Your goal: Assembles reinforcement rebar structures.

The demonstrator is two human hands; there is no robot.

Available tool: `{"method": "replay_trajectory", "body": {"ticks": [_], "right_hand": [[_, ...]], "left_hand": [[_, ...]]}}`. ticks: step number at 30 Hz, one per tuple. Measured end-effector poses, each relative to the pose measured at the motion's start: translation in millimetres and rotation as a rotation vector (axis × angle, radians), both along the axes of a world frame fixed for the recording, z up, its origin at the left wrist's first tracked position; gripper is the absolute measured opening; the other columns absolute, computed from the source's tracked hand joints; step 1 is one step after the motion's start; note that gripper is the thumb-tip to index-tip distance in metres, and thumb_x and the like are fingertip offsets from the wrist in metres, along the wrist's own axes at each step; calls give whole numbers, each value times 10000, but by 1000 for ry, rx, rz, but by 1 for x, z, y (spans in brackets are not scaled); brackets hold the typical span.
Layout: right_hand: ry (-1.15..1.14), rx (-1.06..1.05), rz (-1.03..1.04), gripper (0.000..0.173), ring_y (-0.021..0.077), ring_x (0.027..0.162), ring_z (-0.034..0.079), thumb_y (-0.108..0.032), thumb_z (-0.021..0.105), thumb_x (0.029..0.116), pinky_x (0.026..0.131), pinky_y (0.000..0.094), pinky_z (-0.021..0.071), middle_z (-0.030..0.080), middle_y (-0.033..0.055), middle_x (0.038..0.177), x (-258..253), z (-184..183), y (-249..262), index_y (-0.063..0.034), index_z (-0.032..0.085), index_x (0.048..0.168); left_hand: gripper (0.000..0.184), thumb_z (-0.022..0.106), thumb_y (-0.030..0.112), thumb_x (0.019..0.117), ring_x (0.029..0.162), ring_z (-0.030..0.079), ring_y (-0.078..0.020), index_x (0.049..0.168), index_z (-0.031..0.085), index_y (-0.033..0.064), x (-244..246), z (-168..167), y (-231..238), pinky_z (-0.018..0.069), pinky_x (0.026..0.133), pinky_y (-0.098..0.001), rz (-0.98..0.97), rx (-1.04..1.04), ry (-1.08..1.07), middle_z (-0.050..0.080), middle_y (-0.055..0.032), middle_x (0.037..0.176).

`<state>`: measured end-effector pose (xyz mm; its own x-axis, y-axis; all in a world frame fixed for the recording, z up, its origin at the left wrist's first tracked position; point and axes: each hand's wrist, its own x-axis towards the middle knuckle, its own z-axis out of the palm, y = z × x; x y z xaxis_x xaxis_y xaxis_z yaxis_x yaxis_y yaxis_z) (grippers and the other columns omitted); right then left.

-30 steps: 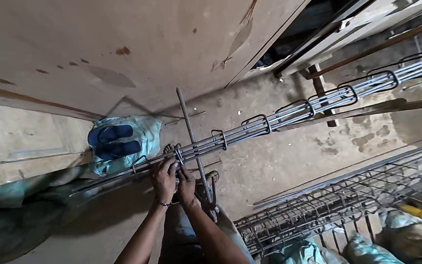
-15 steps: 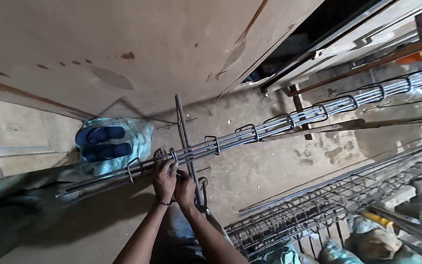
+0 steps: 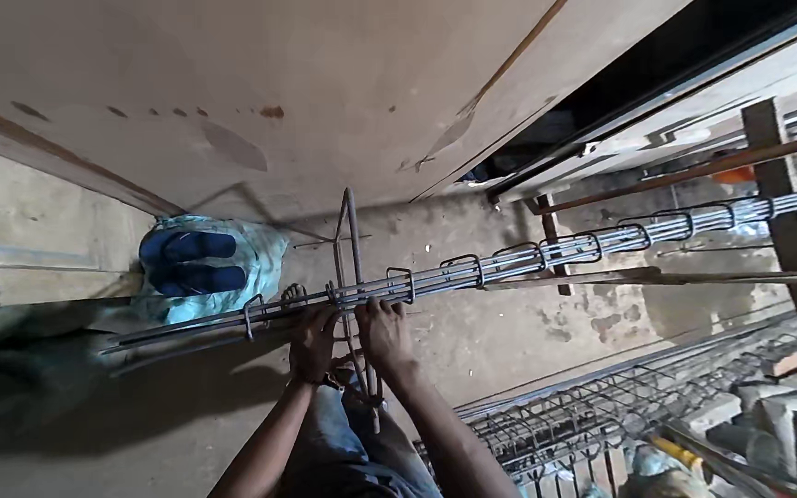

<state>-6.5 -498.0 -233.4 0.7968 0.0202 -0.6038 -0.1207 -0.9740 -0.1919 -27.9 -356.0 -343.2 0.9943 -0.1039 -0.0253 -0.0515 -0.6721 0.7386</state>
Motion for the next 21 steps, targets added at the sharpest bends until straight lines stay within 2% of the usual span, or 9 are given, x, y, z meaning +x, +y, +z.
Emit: {"method": "replay_trajectory", "body": {"ticks": [2,4,8,10,12,14,16,18,21], "right_hand": [[-83,51,-95,286,358,1050,692,-138,474,1045,884,534,547,667,184,1244,2,-16,-10,-85,707,1202],[-99,115,-238,278,338,927,720,-223,496,1053,788,521,596,663,165,1226,3,-34,-15,-101,707,1187],[-208,200,-438,273,305,876,714,-281,578,1019,775,467,596,686,171,1089,-7,-64,-13,-74,733,1108],[-233,201,-466,276,302,855,709,-285,577,1018,761,464,592,689,169,1035,-11,-69,-12,-90,742,1122],[-184,189,-458,290,311,866,706,-281,550,1031,765,480,589,684,172,1061,-10,-65,-10,-101,736,1163],[-90,138,-391,308,326,902,715,-236,484,1054,772,507,593,671,172,1173,-9,-54,-9,-132,711,1234],[1,64,-270,382,356,944,718,-123,442,1043,776,530,595,629,188,1310,-9,-39,-10,-178,675,1340],[72,7,-154,407,376,1009,703,-61,441,1022,804,530,585,592,201,1378,-8,-25,-10,-171,671,1339],[77,20,-77,353,375,1033,696,-55,446,1025,820,513,588,589,205,1367,-4,-24,-13,-107,678,1286]], "left_hand": [[187,683,242,970,1037,711,-244,1048,794,114,-1,2,2,576,935,-400,-37,10,27,736,-110,1111],[192,719,272,940,1035,709,-241,1028,793,118,-1,-2,3,569,942,-402,-69,5,-40,743,-97,1093],[187,765,268,887,995,733,-241,961,807,101,-1,-7,-3,566,932,-408,-16,14,-151,774,-84,1035],[177,763,251,883,977,741,-244,934,807,87,-2,-9,-7,573,921,-404,15,26,-184,777,-92,1013],[178,733,252,898,955,743,-252,930,807,93,-3,-12,-8,580,901,-410,19,50,-219,777,-94,984],[194,694,265,919,930,743,-251,931,806,108,-4,-15,-7,584,886,-414,20,66,-222,774,-88,956],[193,688,259,922,920,738,-250,928,806,106,-4,-15,-9,580,880,-414,33,44,-201,772,-87,947],[187,690,253,921,932,732,-250,937,809,110,-6,-16,-9,574,888,-406,53,13,-181,771,-87,955],[177,687,249,941,960,726,-230,953,807,119,-7,-17,-7,564,918,-386,42,-14,-169,771,-75,988]]}}
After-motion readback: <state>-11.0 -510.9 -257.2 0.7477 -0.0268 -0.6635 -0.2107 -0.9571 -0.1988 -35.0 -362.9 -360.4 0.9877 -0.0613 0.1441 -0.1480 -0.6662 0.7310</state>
